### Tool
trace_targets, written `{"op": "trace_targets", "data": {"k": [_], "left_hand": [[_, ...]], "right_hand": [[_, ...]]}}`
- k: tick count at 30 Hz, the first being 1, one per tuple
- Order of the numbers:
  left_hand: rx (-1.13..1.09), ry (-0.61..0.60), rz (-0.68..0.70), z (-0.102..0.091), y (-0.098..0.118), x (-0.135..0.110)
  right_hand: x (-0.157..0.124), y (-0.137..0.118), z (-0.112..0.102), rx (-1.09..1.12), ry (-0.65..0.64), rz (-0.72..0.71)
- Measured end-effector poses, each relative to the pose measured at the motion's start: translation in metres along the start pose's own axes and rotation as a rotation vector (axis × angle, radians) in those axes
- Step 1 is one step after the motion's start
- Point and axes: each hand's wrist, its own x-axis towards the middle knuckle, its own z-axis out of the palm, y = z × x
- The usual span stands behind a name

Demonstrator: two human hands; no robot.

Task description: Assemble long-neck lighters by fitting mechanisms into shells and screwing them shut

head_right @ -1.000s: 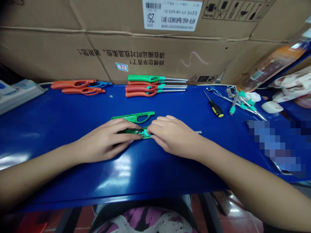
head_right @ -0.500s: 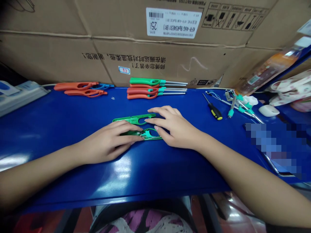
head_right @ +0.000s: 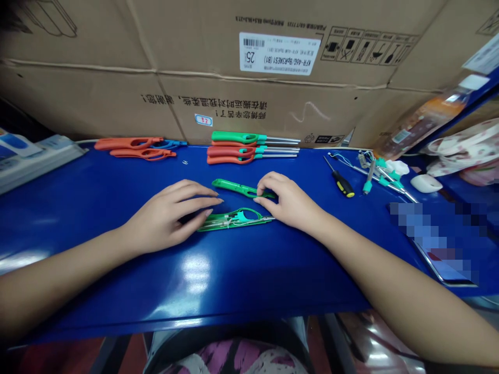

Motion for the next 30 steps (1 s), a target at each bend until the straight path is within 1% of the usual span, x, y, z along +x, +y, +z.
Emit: {"op": "trace_targets", "data": {"k": [2, 4, 6, 8, 11, 17, 19, 20, 23, 26, 28, 30], "left_hand": [[0.051, 0.044, 0.002, -0.001, 0.000, 0.001], [0.115, 0.092, 0.001, -0.003, 0.000, 0.001], [0.161, 0.108, 0.006, -0.005, 0.000, 0.001], [0.161, 0.095, 0.036, -0.008, -0.001, 0.000], [0.111, 0.055, 0.100, -0.009, 0.000, -0.002], [0.072, 0.033, 0.118, -0.007, 0.005, -0.002], [0.057, 0.023, 0.114, -0.006, 0.005, -0.002], [0.049, 0.018, 0.105, -0.005, 0.005, -0.002], [0.020, -0.011, 0.064, -0.005, 0.004, -0.001], [-0.011, -0.058, 0.038, -0.006, 0.006, 0.000], [-0.020, -0.087, 0.029, -0.007, 0.007, 0.000], [-0.020, -0.111, 0.019, -0.006, 0.008, 0.001]], "right_hand": [[0.000, -0.005, 0.001, 0.119, 0.071, 0.065], [-0.001, -0.012, 0.003, 0.317, 0.107, 0.178], [-0.002, -0.019, 0.003, 0.527, 0.085, 0.284], [-0.003, -0.025, 0.003, 0.660, 0.036, 0.354], [-0.004, -0.031, 0.002, 0.707, -0.004, 0.392], [-0.006, -0.031, 0.004, 0.654, 0.020, 0.412], [-0.007, -0.032, 0.004, 0.595, 0.015, 0.375], [-0.008, -0.033, 0.003, 0.549, 0.007, 0.334], [-0.010, -0.035, 0.000, 0.368, -0.040, 0.130], [-0.012, -0.035, -0.001, 0.203, -0.123, -0.075], [-0.013, -0.032, 0.001, 0.112, -0.168, -0.151], [-0.014, -0.029, 0.002, 0.026, -0.200, -0.183]]}}
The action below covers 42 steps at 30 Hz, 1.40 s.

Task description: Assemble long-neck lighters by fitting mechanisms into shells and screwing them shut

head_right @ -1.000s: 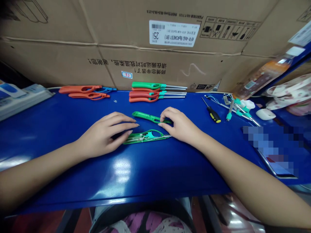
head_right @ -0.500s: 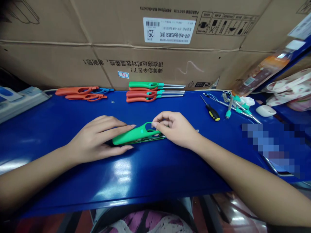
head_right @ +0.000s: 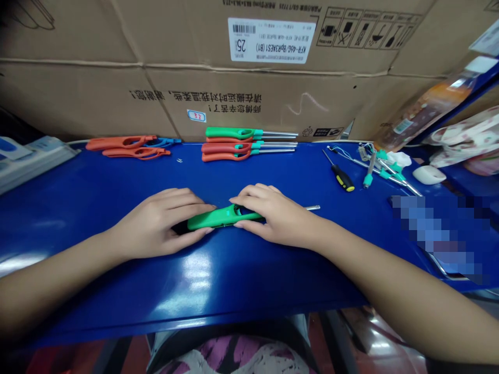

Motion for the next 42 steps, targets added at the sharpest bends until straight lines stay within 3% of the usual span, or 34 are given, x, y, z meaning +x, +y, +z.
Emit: {"op": "trace_targets", "data": {"k": [5, 27, 33, 38, 42], "left_hand": [[0.015, -0.058, -0.027, 0.002, 0.000, 0.000], [0.037, -0.134, -0.109, 0.000, 0.001, -0.004], [0.211, -0.181, -0.070, -0.001, 0.010, -0.002], [0.320, -0.123, 0.034, 0.006, 0.010, -0.001], [0.203, -0.057, -0.019, 0.010, 0.002, -0.004]], "right_hand": [[0.001, 0.006, 0.003, -0.104, -0.030, -0.004], [0.003, 0.003, 0.006, -0.061, -0.030, 0.015], [0.003, -0.001, 0.006, -0.142, -0.049, 0.023], [0.001, 0.008, 0.006, -0.229, 0.011, -0.092], [0.002, 0.016, 0.006, -0.170, 0.094, -0.134]]}}
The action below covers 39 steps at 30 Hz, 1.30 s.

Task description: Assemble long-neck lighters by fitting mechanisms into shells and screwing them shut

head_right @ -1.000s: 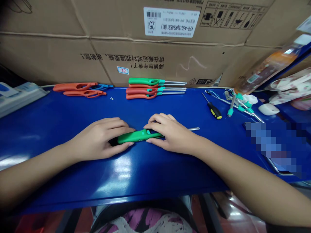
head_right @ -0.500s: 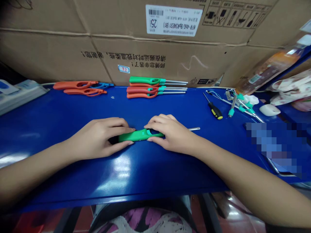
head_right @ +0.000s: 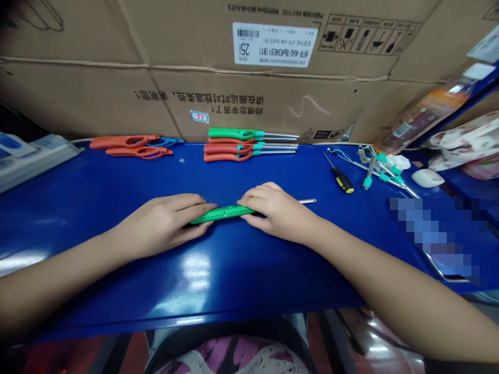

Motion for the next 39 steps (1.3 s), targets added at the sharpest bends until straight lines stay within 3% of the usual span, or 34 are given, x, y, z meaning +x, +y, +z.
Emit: {"op": "trace_targets", "data": {"k": [9, 16, 28, 31, 35, 37, 39], "left_hand": [[-0.251, 0.020, -0.016, 0.002, -0.001, 0.000], [-0.246, 0.039, -0.019, 0.004, -0.003, 0.000], [-0.263, 0.024, -0.102, 0.001, -0.014, 0.002], [-0.448, 0.044, -0.228, -0.001, -0.008, 0.005], [-1.011, 0.011, -0.549, -0.003, 0.000, 0.012], [-1.261, -0.071, -0.615, -0.004, 0.002, 0.015], [-1.332, -0.139, -0.611, -0.005, 0.002, 0.016]], "right_hand": [[-0.001, -0.006, -0.004, 0.003, 0.008, -0.023], [0.001, -0.005, -0.006, -0.017, -0.013, 0.023], [0.001, 0.000, -0.005, -0.101, 0.106, 0.147], [0.003, -0.001, -0.005, -0.151, 0.132, 0.152], [0.004, -0.002, -0.006, -0.183, 0.090, 0.096], [0.004, -0.002, -0.004, -0.186, 0.065, 0.058], [0.003, -0.003, -0.002, -0.159, 0.079, 0.037]]}}
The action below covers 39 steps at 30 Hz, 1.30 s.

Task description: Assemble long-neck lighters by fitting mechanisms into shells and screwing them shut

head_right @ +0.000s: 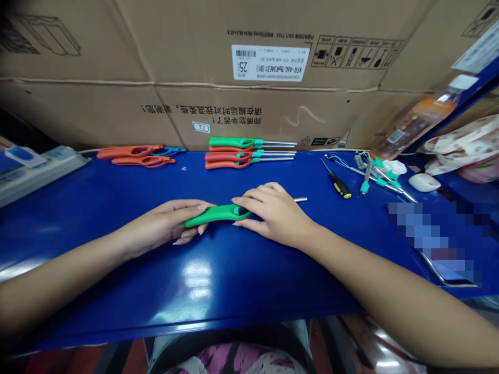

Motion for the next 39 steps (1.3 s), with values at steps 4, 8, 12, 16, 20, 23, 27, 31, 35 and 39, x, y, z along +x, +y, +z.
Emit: {"op": "trace_targets", "data": {"k": [4, 8, 12, 16, 20, 23, 27, 31, 35, 39], "left_hand": [[0.358, 0.060, 0.162, 0.000, 0.001, -0.004], [0.693, 0.056, 0.409, 0.002, -0.001, -0.010], [0.795, -0.030, 0.474, 0.004, -0.003, -0.012], [0.844, -0.073, 0.485, 0.002, -0.005, -0.012], [0.865, -0.072, 0.466, -0.007, -0.006, -0.008], [0.836, -0.073, 0.477, -0.016, -0.004, -0.005], [0.790, -0.077, 0.489, -0.024, -0.002, -0.003], [0.812, -0.086, 0.495, -0.025, -0.002, -0.004], [0.914, -0.040, 0.507, -0.022, -0.003, -0.007], [1.003, 0.001, 0.489, -0.020, -0.005, -0.007]], "right_hand": [[-0.001, 0.000, 0.004, 0.104, 0.042, -0.003], [-0.001, -0.001, 0.005, 0.206, 0.061, -0.040], [-0.002, -0.006, 0.005, 0.316, 0.042, -0.101], [-0.004, -0.010, 0.006, 0.323, 0.064, -0.097], [-0.002, -0.008, 0.004, 0.281, 0.013, -0.021], [0.000, -0.002, -0.001, 0.151, -0.036, 0.013], [-0.001, 0.004, -0.007, 0.044, -0.048, -0.002], [-0.003, 0.001, -0.009, -0.027, 0.026, -0.112], [-0.002, -0.004, -0.008, -0.072, 0.025, -0.147], [0.000, -0.003, -0.007, -0.050, -0.010, -0.080]]}}
